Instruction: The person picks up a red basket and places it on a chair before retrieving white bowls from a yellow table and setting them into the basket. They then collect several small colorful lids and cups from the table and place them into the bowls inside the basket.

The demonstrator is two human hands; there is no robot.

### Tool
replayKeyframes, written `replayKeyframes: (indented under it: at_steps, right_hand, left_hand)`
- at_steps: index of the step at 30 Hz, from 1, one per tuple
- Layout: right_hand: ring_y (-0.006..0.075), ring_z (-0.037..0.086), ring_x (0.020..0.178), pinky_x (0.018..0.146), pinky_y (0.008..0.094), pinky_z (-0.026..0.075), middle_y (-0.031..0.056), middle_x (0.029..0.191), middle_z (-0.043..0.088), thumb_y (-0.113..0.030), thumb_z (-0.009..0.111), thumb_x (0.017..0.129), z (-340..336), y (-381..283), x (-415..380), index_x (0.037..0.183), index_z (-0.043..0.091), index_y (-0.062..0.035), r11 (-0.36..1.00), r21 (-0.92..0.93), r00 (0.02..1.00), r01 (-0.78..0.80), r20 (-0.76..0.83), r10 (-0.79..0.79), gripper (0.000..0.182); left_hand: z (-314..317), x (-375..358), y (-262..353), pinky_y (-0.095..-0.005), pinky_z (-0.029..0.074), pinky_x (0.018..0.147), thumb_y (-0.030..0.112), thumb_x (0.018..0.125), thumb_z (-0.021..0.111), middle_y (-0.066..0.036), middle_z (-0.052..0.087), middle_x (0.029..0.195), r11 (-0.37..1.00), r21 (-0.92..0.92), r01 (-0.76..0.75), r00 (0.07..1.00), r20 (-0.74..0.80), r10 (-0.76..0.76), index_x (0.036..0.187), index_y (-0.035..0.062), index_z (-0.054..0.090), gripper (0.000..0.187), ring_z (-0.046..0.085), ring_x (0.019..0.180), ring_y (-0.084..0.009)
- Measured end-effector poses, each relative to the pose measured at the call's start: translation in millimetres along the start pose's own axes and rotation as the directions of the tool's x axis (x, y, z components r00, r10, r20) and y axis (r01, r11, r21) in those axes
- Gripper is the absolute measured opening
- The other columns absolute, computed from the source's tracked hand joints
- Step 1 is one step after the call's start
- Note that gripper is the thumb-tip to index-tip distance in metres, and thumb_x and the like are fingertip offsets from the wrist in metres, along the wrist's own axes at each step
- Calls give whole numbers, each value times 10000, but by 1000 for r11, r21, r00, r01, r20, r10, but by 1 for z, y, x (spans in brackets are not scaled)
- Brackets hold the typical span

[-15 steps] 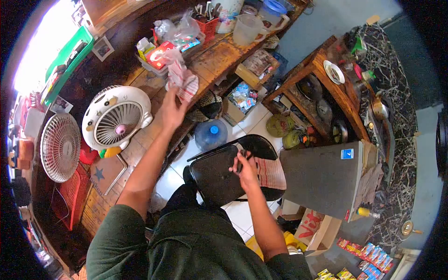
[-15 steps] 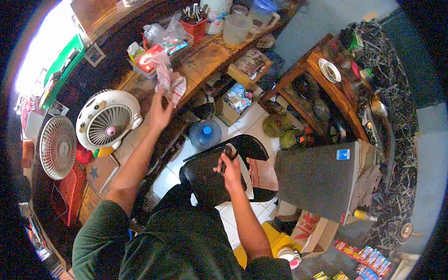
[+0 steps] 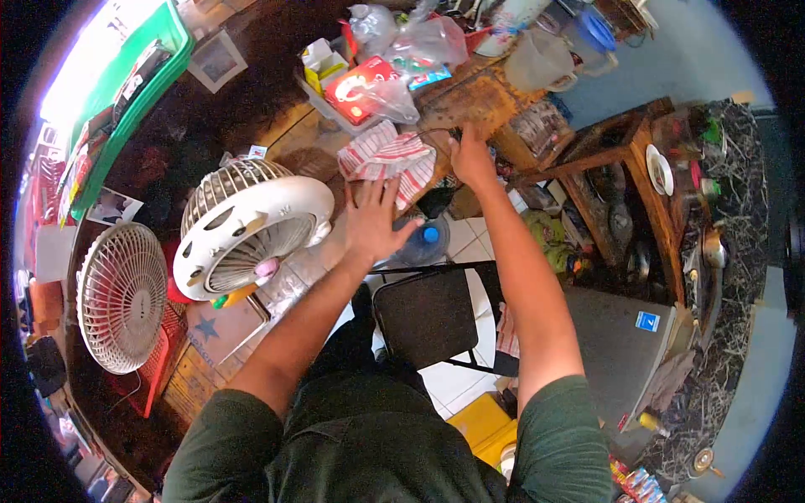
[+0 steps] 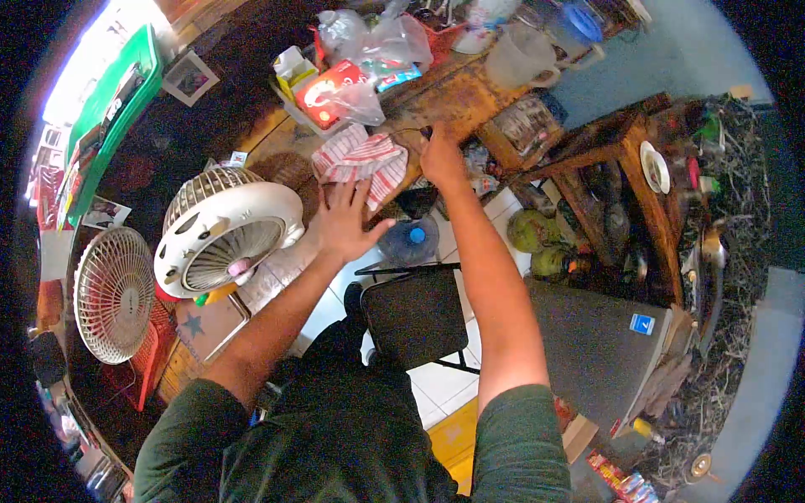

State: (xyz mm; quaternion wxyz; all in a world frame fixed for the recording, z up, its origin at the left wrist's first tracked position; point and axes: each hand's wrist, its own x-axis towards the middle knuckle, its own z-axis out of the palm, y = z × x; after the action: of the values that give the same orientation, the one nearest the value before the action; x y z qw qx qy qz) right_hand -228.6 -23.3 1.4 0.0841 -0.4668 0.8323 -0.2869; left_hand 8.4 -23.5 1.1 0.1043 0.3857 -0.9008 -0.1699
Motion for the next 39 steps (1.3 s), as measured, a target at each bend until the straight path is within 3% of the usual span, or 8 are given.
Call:
replayKeyframes:
  at_steps: [8,15,18,20,25,30,34,39]
  right_hand:
    - [415,513,1129,949,476,421,241,1195,561,-116,532,892,6,5,67,1237,519,-95,872,-285,916,399,166,-365,347]
    - [386,490,1197,1018,460,398,210,1287,522,-84,514,854,20,10,96,1276,483,-76,898,-141,904,416,166,-393,423]
    - [383,466,1232,1048,452,367,203,1306,512,-75,540,837,2,-16,72,1295,474,-76,964,-106,950,242,227,-213,463]
    - [380,468,1207,1029,450,371,201,1315,491,-122,595,862,0,-5,56,1244,519,-49,903,-100,900,419,-88,-427,396]
    - [330,419,1294,1073,394,314,176,1392,449,-139,613,885,-46,-21,-88,1290,493,-16,959,218,960,180,-253,-123,440]
    - [294,406,1311,1087,383,299,178,1374,461,-118,643,864,-46,15,-285,1345,420,4,904,380,962,-195,-104,251,543]
    - [339,386,1321,1095,389,299,192,1407,412,-143,663,845,-93,9,-361,1371,360,-24,840,495,964,-221,-20,265,618]
    - [286,406,1303,1082,406,308,139,1421,406,-135,660,862,-158,31,-403,1382,363,-40,896,429,991,-116,-16,135,606]
  left_hand:
    - [-1,3,-1,-611,43,1116,706,789,497,-169,295,1488,999,-33,-14,1000,28,14,1452,109,306,913,241,1390,-353]
    - [-6,6,3,-613,41,1118,702,783,507,-163,282,1498,1000,-8,-8,998,62,9,1472,133,268,925,241,1394,-344]
    - [-7,6,2,-613,40,1119,711,775,508,-156,271,1506,1000,7,3,996,86,-3,1482,151,251,938,229,1401,-338]
    - [-6,5,3,-612,41,1119,719,769,509,-152,265,1511,999,32,-13,997,79,11,1487,159,241,949,221,1405,-335]
    - [-1,2,4,-611,45,1120,714,774,500,-141,285,1498,999,52,-15,1000,23,14,1484,133,243,953,241,1398,-308]
    - [-4,-1,9,-562,55,1142,715,751,540,-138,252,1523,998,60,15,1000,-1,-15,1478,156,265,958,191,1423,-308]
    - [-11,-16,1,-458,332,1067,360,811,685,-221,423,1372,939,-240,-247,918,-368,148,1293,25,465,627,383,1284,-411]
    - [-26,-113,31,-432,285,1104,188,828,682,-215,366,1446,915,-377,-141,927,-374,-12,1291,31,479,529,346,1345,-367]
